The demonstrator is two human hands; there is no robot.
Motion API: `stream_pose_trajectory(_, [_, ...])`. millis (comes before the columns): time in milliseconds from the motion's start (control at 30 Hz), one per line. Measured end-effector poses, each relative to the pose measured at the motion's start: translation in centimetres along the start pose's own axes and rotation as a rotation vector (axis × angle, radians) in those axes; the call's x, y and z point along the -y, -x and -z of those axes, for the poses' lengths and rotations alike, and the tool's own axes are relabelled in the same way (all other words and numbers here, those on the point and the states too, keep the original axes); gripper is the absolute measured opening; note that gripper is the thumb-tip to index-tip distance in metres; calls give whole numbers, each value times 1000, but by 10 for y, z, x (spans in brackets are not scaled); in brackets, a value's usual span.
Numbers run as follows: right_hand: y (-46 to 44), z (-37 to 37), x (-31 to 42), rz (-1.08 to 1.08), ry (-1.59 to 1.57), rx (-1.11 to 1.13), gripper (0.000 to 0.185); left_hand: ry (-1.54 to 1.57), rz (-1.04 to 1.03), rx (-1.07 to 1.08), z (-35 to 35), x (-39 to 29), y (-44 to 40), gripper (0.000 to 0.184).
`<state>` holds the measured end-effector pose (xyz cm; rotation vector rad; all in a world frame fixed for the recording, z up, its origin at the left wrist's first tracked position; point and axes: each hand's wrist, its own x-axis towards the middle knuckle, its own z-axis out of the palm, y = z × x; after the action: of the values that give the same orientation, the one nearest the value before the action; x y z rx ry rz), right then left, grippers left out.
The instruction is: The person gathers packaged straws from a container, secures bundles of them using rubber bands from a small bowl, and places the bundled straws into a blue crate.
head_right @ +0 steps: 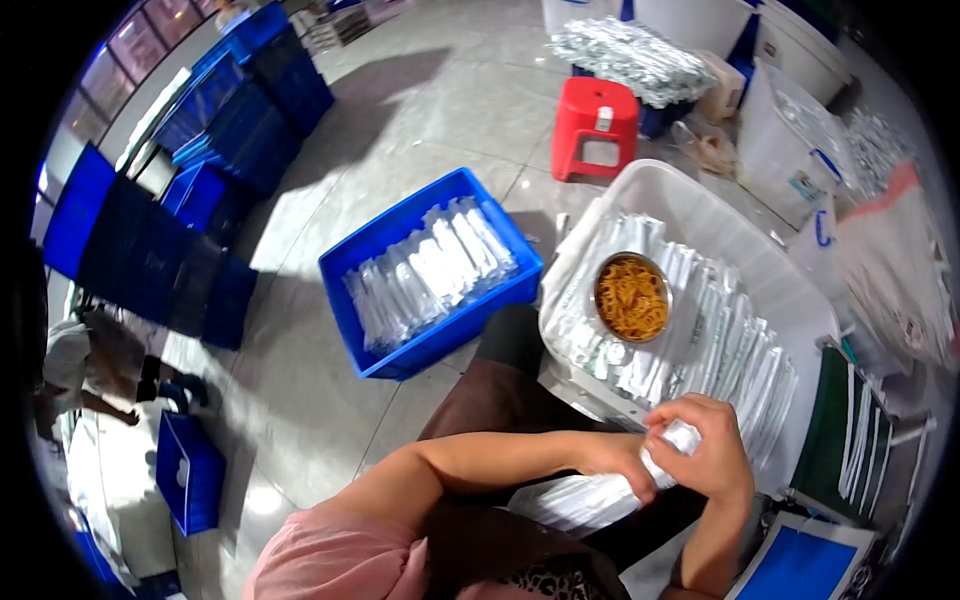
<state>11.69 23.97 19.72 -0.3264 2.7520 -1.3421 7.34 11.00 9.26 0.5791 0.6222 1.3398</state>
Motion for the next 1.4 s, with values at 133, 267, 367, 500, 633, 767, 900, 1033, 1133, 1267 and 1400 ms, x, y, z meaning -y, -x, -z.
stream_pose_trajectory(133, [3,-17,-20,29,-462,-453,57,-17,-4,-3,0,-2,13,56])
stream_pose_trajectory(267, [19,-96,-66,-284,-1290,-532,70,-401,-179,-263,0,22,58,72])
stream_pose_trajectory(367, [14,-156,-36,-410,-1448,-289,69,-183,-92,-406,-7,60,108,53])
stream_pose_trajectory(500, [-33,-148,-11,-314,-1274,-27,57,-279,-238,-824,-15,46,129,54])
stream_pose_trajectory(633, [-45,-141,-12,-131,-1074,-146,35,-113,-178,-1430,13,-14,169,28])
stream_pose_trajectory(767, [-23,-100,-55,-187,-590,-366,29,-605,-402,-1594,118,-54,239,34])
stream_pose_trajectory(900, [17,-55,-160,-399,-209,-915,32,-962,-725,-1637,186,-21,285,39])
stream_pose_trajectory(1033, [41,-23,-243,-1041,254,-688,91,-1228,-390,-1608,132,9,191,28])
stream_pose_trajectory(1133, [27,-18,-270,-1295,272,-385,122,-1394,-446,-1351,105,26,120,31])
stream_pose_trajectory(1267, [32,-5,-293,-1326,111,-351,134,-1747,-228,-1264,104,26,107,36])
stream_pose_trajectory(1400, [25,-8,-290,-1200,144,-383,121,-1691,-243,-1289,111,21,106,35])
